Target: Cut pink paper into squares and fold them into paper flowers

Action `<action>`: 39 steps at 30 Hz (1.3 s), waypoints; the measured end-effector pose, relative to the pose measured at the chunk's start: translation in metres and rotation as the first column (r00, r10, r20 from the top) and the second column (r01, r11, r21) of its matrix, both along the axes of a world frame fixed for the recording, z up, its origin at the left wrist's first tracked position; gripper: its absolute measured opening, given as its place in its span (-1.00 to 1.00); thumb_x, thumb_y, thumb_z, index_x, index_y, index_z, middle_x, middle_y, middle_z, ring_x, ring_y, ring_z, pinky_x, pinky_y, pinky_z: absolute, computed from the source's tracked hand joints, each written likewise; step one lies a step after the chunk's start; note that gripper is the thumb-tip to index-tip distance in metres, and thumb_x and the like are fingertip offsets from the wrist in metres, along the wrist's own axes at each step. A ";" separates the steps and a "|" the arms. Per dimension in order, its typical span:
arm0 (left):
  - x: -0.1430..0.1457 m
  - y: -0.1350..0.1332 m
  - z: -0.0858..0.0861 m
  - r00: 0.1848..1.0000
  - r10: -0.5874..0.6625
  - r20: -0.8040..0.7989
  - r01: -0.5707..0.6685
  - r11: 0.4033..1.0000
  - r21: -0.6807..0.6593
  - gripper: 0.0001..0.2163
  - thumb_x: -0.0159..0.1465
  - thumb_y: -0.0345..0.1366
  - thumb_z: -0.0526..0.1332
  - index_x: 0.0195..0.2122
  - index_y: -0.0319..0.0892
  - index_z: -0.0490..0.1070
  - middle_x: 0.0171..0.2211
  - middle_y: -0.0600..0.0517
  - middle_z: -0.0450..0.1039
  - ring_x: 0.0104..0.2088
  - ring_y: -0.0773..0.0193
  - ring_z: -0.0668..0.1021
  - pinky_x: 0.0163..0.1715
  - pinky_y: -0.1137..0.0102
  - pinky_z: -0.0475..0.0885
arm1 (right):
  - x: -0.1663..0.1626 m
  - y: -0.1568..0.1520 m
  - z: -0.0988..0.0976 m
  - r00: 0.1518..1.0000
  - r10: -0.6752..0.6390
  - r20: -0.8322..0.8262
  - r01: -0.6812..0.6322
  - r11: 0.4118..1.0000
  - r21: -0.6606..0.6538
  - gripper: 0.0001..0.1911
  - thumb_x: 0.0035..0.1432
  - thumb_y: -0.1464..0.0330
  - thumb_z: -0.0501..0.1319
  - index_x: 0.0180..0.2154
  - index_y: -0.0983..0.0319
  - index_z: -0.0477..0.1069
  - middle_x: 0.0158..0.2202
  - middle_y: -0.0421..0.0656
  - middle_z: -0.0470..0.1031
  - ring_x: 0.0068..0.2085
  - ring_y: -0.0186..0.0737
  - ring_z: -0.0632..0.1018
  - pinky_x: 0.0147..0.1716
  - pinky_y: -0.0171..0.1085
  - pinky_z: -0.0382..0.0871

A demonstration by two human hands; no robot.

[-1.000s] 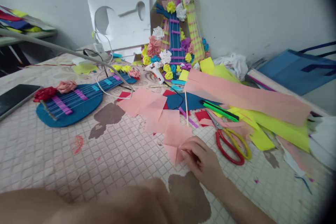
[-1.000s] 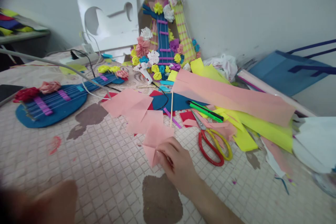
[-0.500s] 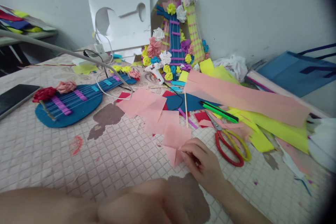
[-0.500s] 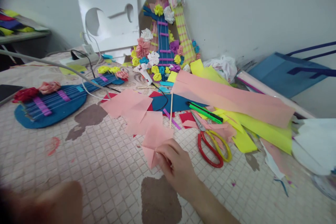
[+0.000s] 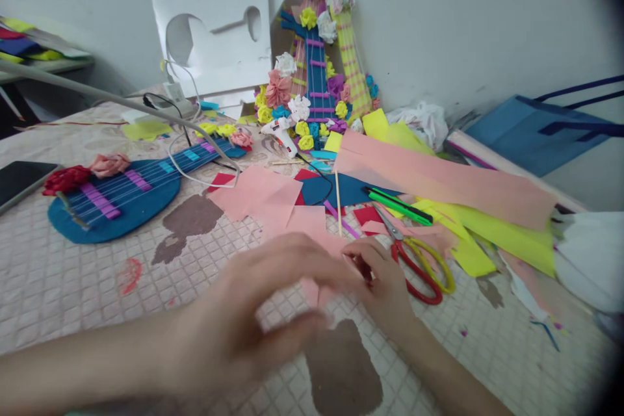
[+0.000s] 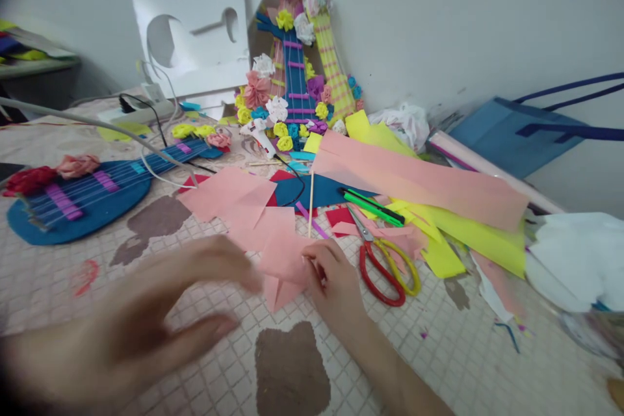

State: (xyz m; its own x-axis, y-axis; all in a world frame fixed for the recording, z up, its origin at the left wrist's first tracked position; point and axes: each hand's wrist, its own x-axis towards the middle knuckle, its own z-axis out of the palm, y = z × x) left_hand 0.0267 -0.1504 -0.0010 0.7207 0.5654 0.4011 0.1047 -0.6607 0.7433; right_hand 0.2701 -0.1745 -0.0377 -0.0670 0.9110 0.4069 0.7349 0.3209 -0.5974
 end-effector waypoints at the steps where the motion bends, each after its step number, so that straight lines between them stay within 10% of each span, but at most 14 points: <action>1: 0.012 0.018 0.007 0.999 0.026 -0.030 -0.027 1.000 -0.015 -0.81 0.25 -0.41 0.14 -0.11 -0.13 0.39 -0.16 -0.04 0.45 -0.20 0.27 0.50 -0.20 0.37 0.45 | 0.002 0.004 0.000 0.999 -0.032 0.011 0.032 0.999 -0.027 -0.86 0.16 0.49 0.08 -0.25 0.20 0.34 -0.29 -0.15 0.36 -0.43 -0.32 0.39 -0.48 -0.32 0.28; 12: 0.035 0.065 -0.036 0.946 0.238 -0.218 -0.261 0.962 -0.083 -0.73 0.08 -0.53 0.10 -0.19 -0.20 0.39 -0.28 0.01 0.45 -0.37 0.35 0.49 -0.39 0.45 0.41 | 0.008 0.032 -0.010 0.983 -0.119 0.141 0.144 0.971 -0.190 -0.92 0.08 0.45 0.09 -0.32 0.20 0.27 -0.27 -0.13 0.31 -0.31 -0.19 0.44 -0.35 -0.23 0.29; 19: 0.034 0.066 -0.038 0.970 0.237 -0.050 -0.240 0.911 -0.336 -0.64 0.20 -0.28 0.17 0.02 -0.17 0.22 -0.03 -0.10 0.34 -0.10 0.23 0.47 -0.14 0.30 0.44 | 0.010 0.026 0.003 0.961 -0.066 -0.267 0.013 0.980 -0.197 -0.95 0.10 0.44 0.12 -0.40 0.19 0.27 -0.39 -0.22 0.32 -0.36 -0.28 0.38 -0.39 -0.30 0.25; 25: 0.033 0.066 -0.036 0.999 0.045 -0.009 -0.041 0.793 -0.608 -0.59 0.12 -0.17 0.29 -0.05 -0.21 0.26 -0.24 -0.03 0.38 -0.26 0.26 0.47 -0.33 0.37 0.43 | 0.009 0.021 0.002 0.691 -0.128 -0.711 -0.096 0.959 -0.266 -0.89 0.14 0.30 0.20 -0.38 0.17 0.30 -0.43 -0.28 0.29 -0.39 -0.35 0.33 -0.38 -0.35 0.22; 32: 0.029 0.067 -0.024 0.991 -0.056 0.119 0.132 0.500 -0.856 -0.61 0.21 -0.01 0.17 -0.10 -0.22 0.34 -0.10 -0.11 0.42 -0.11 0.16 0.48 -0.15 0.28 0.39 | 0.000 0.020 0.001 0.294 -0.269 -0.917 -0.177 0.928 -0.328 -0.75 -0.03 0.26 0.33 -0.46 0.18 0.27 -0.47 -0.29 0.26 -0.42 -0.35 0.33 -0.38 -0.35 0.29; 39: 0.031 0.068 -0.028 0.999 0.022 -0.031 -0.039 0.619 -0.784 -0.73 0.16 -0.11 0.24 -0.41 -0.25 0.32 -0.54 0.10 0.35 -0.54 0.45 0.37 -0.56 0.53 0.21 | 0.004 0.020 -0.005 0.393 -0.241 -0.887 -0.234 0.907 -0.350 -0.76 0.08 0.15 0.21 -0.36 0.15 0.23 -0.37 -0.22 0.38 -0.32 -0.24 0.43 -0.32 -0.25 0.36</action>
State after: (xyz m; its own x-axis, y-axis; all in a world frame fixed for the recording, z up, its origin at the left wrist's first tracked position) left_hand 0.0580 -0.0826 -0.0294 0.6991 0.6811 -0.2175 0.1315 0.1766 0.9755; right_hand 0.2738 -0.1547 -0.0424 0.1219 0.9830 -0.1369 -0.3173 -0.0921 -0.9438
